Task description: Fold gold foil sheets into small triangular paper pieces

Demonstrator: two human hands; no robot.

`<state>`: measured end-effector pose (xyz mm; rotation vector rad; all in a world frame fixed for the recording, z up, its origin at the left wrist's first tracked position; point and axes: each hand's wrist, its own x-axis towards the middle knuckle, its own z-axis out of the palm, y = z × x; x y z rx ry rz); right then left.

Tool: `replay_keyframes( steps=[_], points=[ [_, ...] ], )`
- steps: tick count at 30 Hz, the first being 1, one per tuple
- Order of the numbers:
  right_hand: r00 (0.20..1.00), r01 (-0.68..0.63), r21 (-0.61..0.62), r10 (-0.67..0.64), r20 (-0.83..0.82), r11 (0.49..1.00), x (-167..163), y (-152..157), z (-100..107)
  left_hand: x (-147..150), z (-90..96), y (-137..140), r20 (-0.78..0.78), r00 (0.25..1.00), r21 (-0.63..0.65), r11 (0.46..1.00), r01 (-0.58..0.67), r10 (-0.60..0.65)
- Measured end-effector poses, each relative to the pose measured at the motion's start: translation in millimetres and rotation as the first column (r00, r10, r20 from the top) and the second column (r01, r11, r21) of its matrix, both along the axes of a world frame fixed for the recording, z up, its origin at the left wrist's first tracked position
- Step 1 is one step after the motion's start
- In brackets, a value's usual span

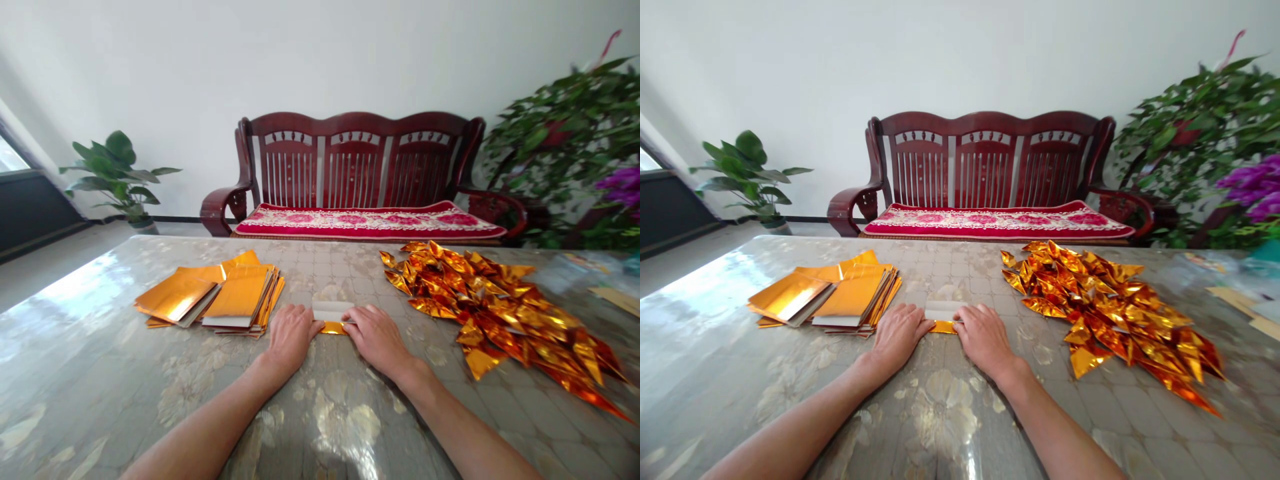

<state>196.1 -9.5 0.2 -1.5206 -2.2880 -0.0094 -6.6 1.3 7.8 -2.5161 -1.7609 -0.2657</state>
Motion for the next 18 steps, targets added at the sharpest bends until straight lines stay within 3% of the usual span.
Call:
replay_keyframes(
  steps=[18],
  points=[
    [0.996,-0.009,0.022,0.007,0.084,1.000,0.1,2.1,-0.2,-1.2,-1.6,-0.6,-0.022,1.000,0.011,1.000,0.009,-0.009]
  ],
)
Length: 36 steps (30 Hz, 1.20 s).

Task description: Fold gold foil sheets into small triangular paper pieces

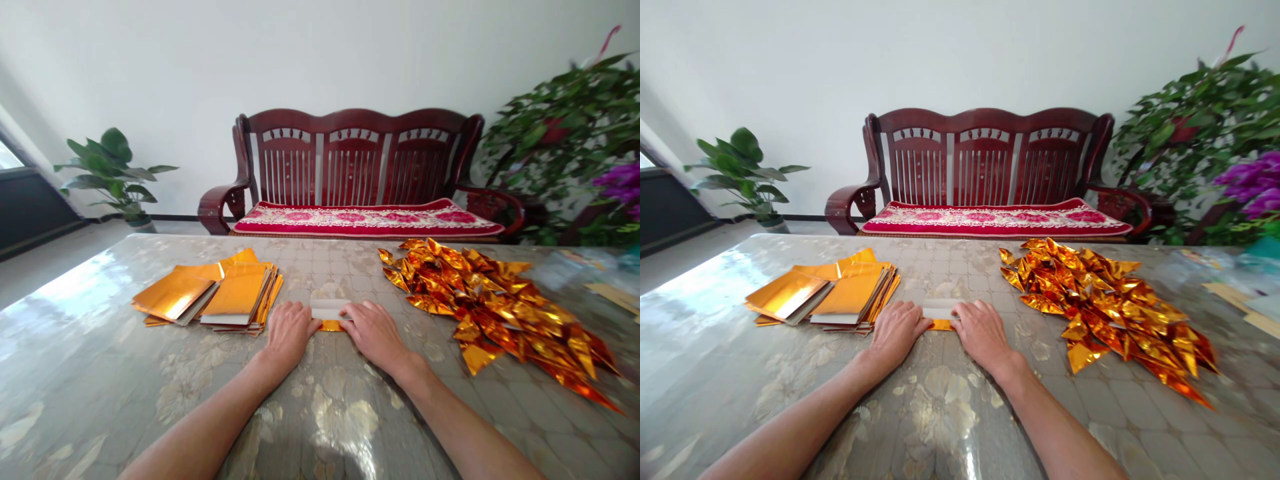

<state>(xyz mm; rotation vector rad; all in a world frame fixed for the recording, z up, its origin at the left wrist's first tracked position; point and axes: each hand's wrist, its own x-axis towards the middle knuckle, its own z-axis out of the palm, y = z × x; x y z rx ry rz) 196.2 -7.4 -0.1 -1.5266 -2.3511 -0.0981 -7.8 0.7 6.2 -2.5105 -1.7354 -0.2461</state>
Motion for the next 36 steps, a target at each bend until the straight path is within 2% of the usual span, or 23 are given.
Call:
replay_keyframes(
  steps=[6,10,12,14,22,27,36],
  points=[
    [1.000,0.012,-0.019,-0.012,0.014,1.000,0,-1,2,0,0.7,-1,0.088,0.996,0.026,1.000,-0.004,0.002],
    [0.999,0.028,-0.062,-0.026,0.028,0.998,-1,-1,5,-1,-2.2,0,0.214,0.966,0.014,0.989,0.147,-0.147],
    [0.999,0.033,-0.070,-0.030,0.031,0.997,-2,-1,5,-1,-3.6,0,0.224,0.948,-0.013,0.972,0.233,-0.224],
    [0.999,0.033,-0.069,-0.031,0.029,0.997,-2,-1,5,0,-3.3,-2,0.185,0.948,-0.029,0.963,0.269,-0.259],
    [0.999,0.036,-0.059,-0.036,0.007,0.998,-3,0,2,9,4.4,-25,-0.050,0.956,-0.053,0.956,0.287,-0.290],
    [0.998,0.055,-0.056,-0.054,0.019,0.997,-3,0,2,15,2.4,-36,-0.099,0.947,-0.029,0.952,0.305,-0.306],
    [0.997,0.069,-0.037,-0.069,0.019,0.997,-3,-2,-1,20,1.3,-41,-0.188,0.942,0.016,0.958,0.286,-0.278]
  ],
)
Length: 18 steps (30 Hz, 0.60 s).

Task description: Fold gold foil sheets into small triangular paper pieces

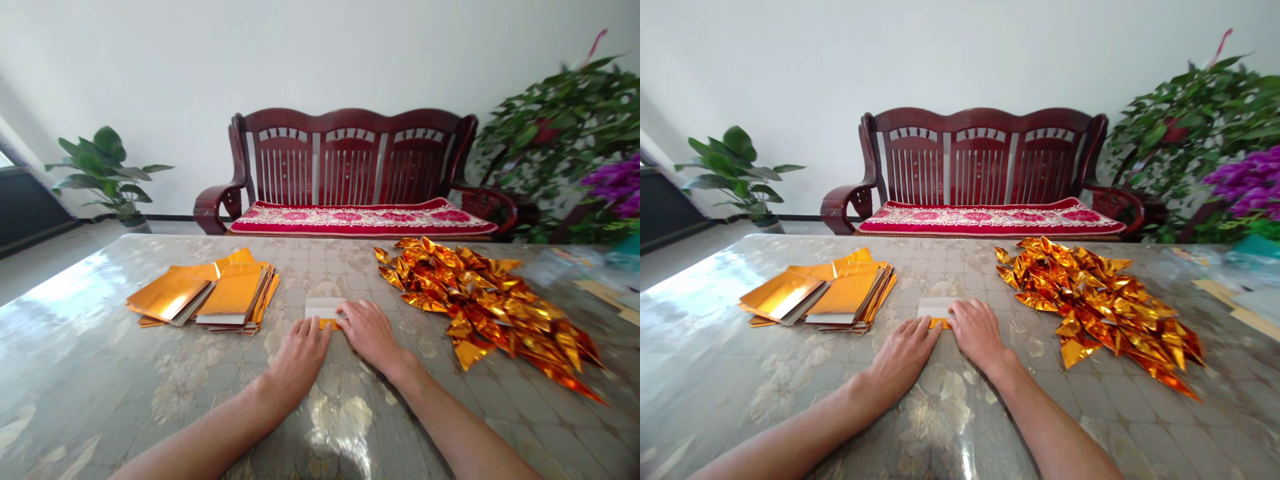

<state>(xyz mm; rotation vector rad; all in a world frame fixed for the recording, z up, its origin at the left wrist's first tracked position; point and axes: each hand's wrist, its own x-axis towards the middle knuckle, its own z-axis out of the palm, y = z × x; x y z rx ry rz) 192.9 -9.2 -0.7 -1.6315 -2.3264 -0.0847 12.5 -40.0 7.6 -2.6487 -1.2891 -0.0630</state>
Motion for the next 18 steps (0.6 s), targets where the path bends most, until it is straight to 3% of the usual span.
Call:
replay_keyframes(
  steps=[7,11,18],
  points=[
    [1.000,0.018,0.114,-0.018,-0.005,0.993,-4.2,-2.9,-2.6,1.8,-4.9,-1.3,-0.014,1.000,0.034,0.999,0.000,0.000],
    [1.000,-0.002,0.099,0.005,-0.027,0.995,-5.8,-3.1,-4.0,2.1,-6.6,-1.6,-0.035,0.999,0.056,0.998,0.003,-0.001],
    [0.998,0.070,0.042,-0.070,0.004,0.997,-0.1,-1.4,-0.8,1.8,-5.9,-3.4,-0.079,0.996,0.070,0.997,-0.034,0.039]
  ],
)
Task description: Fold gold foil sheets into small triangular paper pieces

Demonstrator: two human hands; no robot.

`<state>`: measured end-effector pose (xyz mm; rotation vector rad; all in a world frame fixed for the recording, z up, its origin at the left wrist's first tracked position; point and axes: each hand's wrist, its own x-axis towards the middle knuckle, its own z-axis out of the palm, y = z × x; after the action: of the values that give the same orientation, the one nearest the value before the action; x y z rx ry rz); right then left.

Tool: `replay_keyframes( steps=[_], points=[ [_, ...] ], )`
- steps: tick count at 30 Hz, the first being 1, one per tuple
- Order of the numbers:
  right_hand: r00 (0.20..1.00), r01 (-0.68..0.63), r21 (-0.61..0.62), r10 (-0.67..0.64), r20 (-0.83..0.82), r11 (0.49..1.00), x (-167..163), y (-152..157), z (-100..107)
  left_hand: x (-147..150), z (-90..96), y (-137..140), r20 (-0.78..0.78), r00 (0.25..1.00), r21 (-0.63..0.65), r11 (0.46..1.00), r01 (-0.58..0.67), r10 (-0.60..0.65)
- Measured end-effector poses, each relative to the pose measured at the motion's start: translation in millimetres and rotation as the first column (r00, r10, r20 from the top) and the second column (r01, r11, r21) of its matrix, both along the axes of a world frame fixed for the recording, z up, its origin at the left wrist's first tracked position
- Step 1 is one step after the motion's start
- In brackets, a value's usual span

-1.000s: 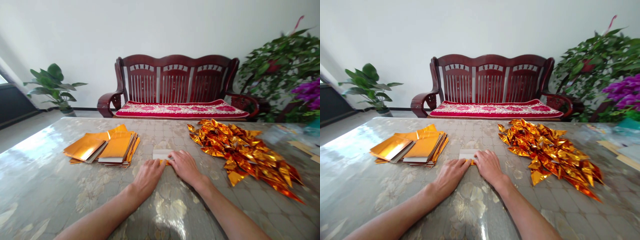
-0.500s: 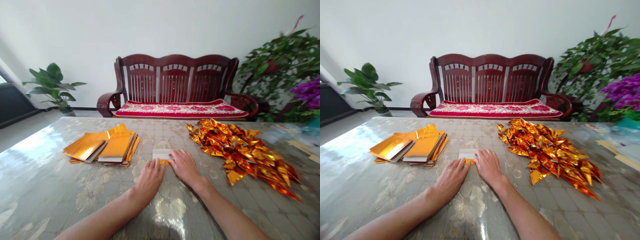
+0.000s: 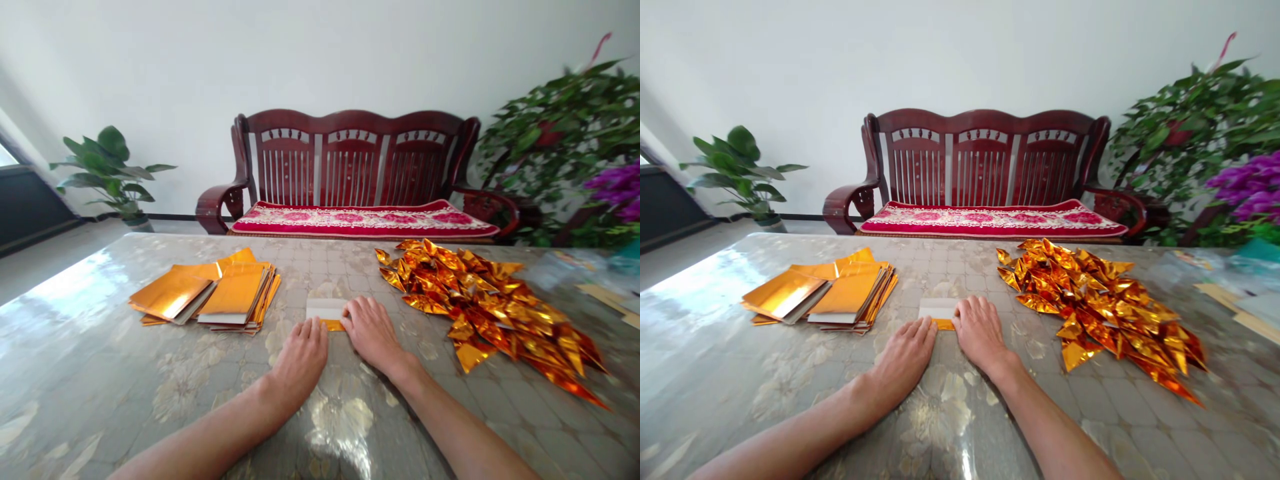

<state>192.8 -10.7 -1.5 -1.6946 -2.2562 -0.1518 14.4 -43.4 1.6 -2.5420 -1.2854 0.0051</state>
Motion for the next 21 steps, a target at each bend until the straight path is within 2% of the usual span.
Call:
replay_keyframes(
  steps=[6,21],
  points=[
    [1.000,0.006,-0.017,-0.005,0.030,1.000,1.3,-0.3,1.8,0.4,4.9,-3.4,-0.007,0.999,-0.008,0.999,-0.054,0.054],
    [0.997,0.015,-0.026,-0.013,0.079,1.000,3.0,0.3,3.3,0.7,2.0,-1.6,-0.019,0.998,0.004,0.998,-0.059,0.059]
  ],
)
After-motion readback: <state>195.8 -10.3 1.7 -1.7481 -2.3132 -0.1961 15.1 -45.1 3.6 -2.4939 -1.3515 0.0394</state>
